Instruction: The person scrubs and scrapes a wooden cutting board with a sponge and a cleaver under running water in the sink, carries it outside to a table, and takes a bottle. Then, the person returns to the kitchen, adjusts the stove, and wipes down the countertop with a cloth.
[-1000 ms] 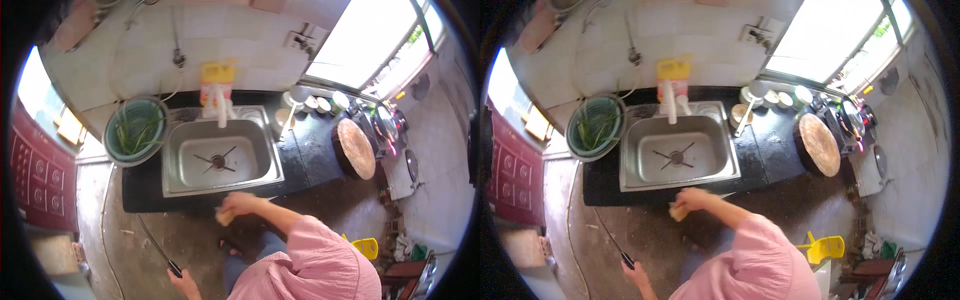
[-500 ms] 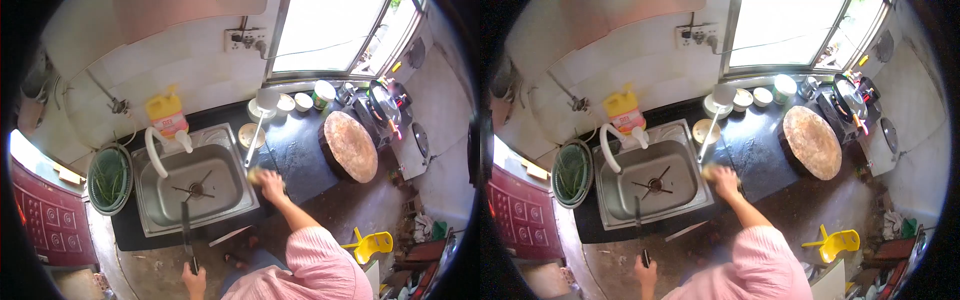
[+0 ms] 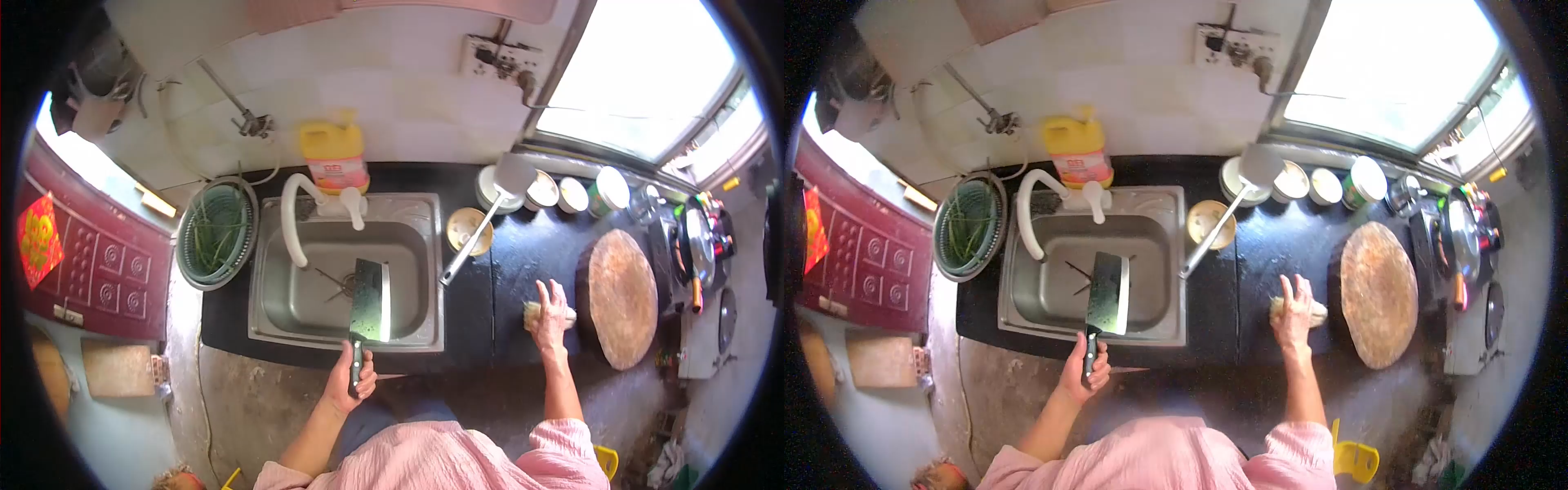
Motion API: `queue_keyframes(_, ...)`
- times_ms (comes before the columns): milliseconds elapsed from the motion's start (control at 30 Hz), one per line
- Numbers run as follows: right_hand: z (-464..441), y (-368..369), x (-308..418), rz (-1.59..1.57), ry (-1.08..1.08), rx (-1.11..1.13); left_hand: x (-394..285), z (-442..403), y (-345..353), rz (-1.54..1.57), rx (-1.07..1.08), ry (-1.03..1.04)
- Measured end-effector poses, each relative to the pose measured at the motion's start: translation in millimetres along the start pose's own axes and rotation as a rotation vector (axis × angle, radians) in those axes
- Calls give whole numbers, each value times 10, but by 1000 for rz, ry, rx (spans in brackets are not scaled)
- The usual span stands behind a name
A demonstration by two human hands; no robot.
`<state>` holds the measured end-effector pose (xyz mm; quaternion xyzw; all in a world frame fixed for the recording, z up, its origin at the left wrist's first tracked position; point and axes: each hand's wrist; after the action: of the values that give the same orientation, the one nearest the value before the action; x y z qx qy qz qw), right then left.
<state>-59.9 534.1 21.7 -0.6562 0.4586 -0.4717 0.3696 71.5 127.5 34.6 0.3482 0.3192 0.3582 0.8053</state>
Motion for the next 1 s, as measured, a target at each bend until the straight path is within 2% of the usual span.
queue_keyframes(33,-192,32,257,-156,-43,-92,-37,-7,-17,38,9,23)
queue_keyframes(100,-449,86,908,-776,167,202,-127,-6,-24,102,-9,69)
queue_keyframes(167,-656,405,1602,-1155,215,407,-264,-33,2,153,-54,114)
queue_keyframes(200,-821,579,1905,-1187,184,548,-330,-77,-88,222,30,119)
queue_keyframes(233,-968,817,2135,-1213,149,690,-407,-164,-121,259,28,97)
queue_keyframes(267,-1099,1627,2220,-1169,116,493,-500,-296,-98,295,26,80)
queue_keyframes(300,-1262,2350,2605,-1149,55,312,-714,-287,-162,329,17,103)
queue_keyframes(367,-1595,2373,2871,-1772,743,756,-891,-427,-225,327,-149,151)
queue_keyframes(400,-1629,2316,2998,-1975,757,640,-980,-456,-208,306,-125,172)
queue_keyframes(433,-1648,2258,3095,-1945,723,662,-1064,-516,-160,338,-260,165)
queue_keyframes(500,-1566,1926,3245,-1868,673,695,-1228,-734,-341,322,-243,151)
queue_keyframes(533,-1383,1900,3324,-1795,466,715,-1326,-938,-523,263,-171,187)
queue_keyframes(600,-1152,1471,3627,-1419,430,930,-1422,-1372,-796,143,-22,240)
queue_keyframes(633,-958,1642,3701,-1282,87,742,-1406,-1388,-746,31,-194,331)
queue_keyframes(667,-857,1598,3775,-1181,-40,707,-1402,-1368,-717,-54,-235,373)
queue_keyframes(700,-809,1403,3897,-1147,141,710,-1404,-1353,-685,-140,-281,412)
queue_keyframes(733,-733,1704,3825,-1079,-41,476,-1433,-1417,-710,-219,-273,412)
queue_keyframes(800,-822,1739,3682,-978,-364,380,-1527,-1457,-845,-359,-173,353)
queue_keyframes(833,-809,1692,3662,-964,-322,423,-1578,-1458,-857,-434,-121,301)
queue_keyframes(867,-786,1778,3518,-832,-779,357,-1643,-1545,-1160,-446,-133,154)
queue_keyframes(900,-744,1870,3547,-887,-797,268,-1669,-1455,-908,-624,-253,45)
queue_keyframes(933,-757,1605,3712,-941,-177,743,-1710,-1374,-830,-792,-264,59)
queue_keyframes(967,-738,1724,3682,-762,-589,520,-1731,-1313,-799,-1050,-257,168)
queue_keyframes(1000,-725,1921,3748,-776,-599,477,-1730,-1253,-810,-1357,-258,346)
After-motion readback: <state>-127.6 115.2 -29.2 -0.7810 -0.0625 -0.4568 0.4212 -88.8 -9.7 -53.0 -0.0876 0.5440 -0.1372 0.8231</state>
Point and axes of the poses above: each hand's wrist, its own z-axis away from the middle knuckle, its own y-axis out of the palm, x = y × z, and after that the axes turned 6 degrees about -z, right-handed
